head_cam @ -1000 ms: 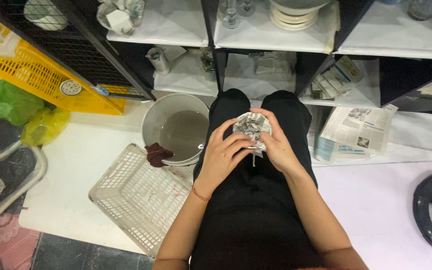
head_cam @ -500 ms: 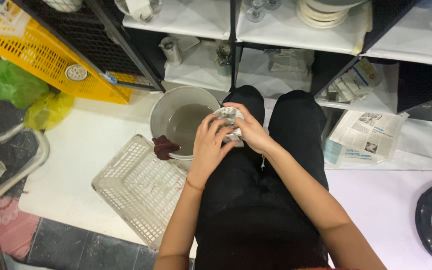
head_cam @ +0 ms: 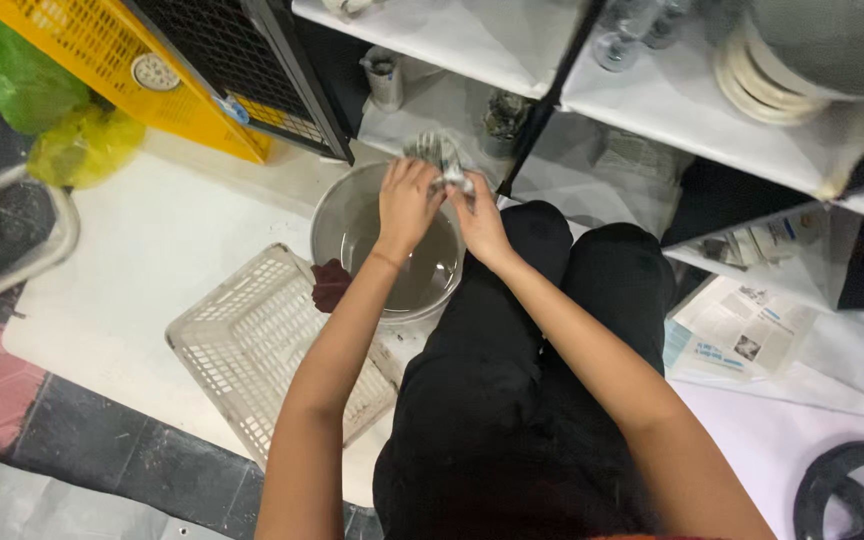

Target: The person sits on the floor and wraps individual glassware and ceramic items with newspaper. They fold the paper around each item and place the wrapped pieces onto a nearby shelf.

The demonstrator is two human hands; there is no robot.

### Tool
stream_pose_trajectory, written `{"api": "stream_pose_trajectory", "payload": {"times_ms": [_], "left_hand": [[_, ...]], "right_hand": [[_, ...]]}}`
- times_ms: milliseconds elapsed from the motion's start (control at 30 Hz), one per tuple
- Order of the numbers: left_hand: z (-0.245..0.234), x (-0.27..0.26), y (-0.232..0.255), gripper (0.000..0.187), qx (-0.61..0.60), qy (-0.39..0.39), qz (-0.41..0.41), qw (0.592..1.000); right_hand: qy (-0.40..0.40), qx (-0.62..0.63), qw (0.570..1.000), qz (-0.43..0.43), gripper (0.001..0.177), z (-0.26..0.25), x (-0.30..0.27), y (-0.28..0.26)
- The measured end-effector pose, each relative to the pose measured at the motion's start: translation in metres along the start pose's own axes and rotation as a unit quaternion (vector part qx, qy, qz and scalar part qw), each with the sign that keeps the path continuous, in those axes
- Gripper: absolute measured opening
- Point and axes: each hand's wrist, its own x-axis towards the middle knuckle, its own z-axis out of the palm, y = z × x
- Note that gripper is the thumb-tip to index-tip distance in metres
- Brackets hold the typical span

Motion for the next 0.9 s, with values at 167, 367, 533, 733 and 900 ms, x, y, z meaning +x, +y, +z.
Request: {"api": "stream_pose_trajectory", "payload": {"times_ms": [167,367,533,733,900], "left_hand": [[0.064,0.032,-0.066,0.027,0.055,-0.001,0.024,0.998],[0.106,0.059,-0.116,0.026,0.139,0.021,0.048,0.989],[0.124,0.065,-0.136,0.016,0.112,0.011,0.025,0.993],[0.121,0.055,-0.142,0.023,0.053,0.011,0.024,0.998],[0.12,0.06,-0.137,0.028,0.015,-0.032,-0.031,0.999]], "right_hand": [[0.074,-0.101,0.984,0.124,0.05,0.022,0.073,0.048],[0.128,-0.154,0.98,0.02,0.044,0.035,0.12,0.097],[0.116,-0.085,0.981,0.134,0.032,0.042,0.13,0.095],[0.16,-0.157,0.975,-0.005,0.021,0.054,0.13,0.103],[0.192,-0.21,0.958,0.031,0.017,0.06,0.125,0.092]]}}
